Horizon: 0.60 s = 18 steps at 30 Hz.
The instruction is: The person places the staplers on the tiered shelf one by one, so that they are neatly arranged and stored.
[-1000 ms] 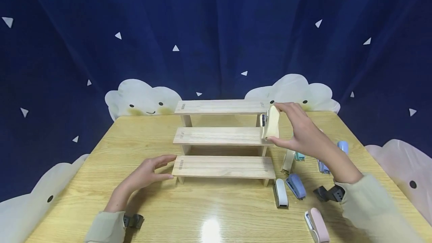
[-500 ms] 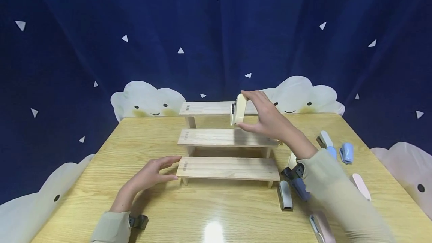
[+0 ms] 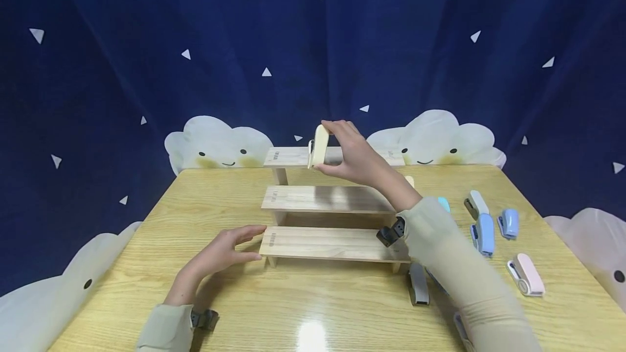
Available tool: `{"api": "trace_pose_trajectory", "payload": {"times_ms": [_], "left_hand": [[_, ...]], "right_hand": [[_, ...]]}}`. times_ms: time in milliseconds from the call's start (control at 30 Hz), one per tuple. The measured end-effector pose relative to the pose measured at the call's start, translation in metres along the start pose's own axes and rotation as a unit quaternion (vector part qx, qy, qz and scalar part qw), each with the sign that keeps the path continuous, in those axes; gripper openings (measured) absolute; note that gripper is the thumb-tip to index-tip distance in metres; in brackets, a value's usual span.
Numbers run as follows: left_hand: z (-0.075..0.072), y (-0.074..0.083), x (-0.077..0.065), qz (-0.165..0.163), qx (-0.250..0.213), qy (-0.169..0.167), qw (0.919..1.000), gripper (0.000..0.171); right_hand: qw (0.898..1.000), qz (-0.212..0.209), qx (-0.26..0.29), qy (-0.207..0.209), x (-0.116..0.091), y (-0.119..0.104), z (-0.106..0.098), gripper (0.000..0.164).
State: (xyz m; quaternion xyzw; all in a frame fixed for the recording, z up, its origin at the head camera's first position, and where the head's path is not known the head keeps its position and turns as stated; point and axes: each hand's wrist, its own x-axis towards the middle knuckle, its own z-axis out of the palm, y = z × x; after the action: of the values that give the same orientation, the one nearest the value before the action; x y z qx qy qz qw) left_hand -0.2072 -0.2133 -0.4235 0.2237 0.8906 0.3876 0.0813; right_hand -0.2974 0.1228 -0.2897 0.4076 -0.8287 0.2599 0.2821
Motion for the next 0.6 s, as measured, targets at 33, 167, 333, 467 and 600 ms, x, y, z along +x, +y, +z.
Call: {"api": "trace_pose_trajectory", "payload": {"times_ms": [33,167,333,467,600], "left_hand": [[0.000,0.000,0.000,0.000,0.000,0.001,1.0000,0.065],[0.000,0.000,0.001,0.003,0.003,0.003,1.0000,0.065],[0.000,0.000,0.000,0.007,0.002,-0.001,1.0000,0.065],[0.000,0.000,0.000,0.005,0.006,-0.002,1.0000,0.065],[0.000,0.000,-0.001,0.003,0.011,-0.002,0.9999,0.065]], "right_hand": [[1.000,0.005,0.001,-0.008,0.003,-0.001,0.002,0.087],[0.999,0.022,-0.001,-0.038,0.015,-0.005,0.010,0.087],[0.998,0.025,-0.009,-0.057,0.026,-0.006,0.021,0.088],[0.997,0.032,-0.010,-0.069,0.033,-0.005,0.030,0.088],[0.996,0.039,-0.011,-0.081,0.040,-0.002,0.039,0.087]]}}
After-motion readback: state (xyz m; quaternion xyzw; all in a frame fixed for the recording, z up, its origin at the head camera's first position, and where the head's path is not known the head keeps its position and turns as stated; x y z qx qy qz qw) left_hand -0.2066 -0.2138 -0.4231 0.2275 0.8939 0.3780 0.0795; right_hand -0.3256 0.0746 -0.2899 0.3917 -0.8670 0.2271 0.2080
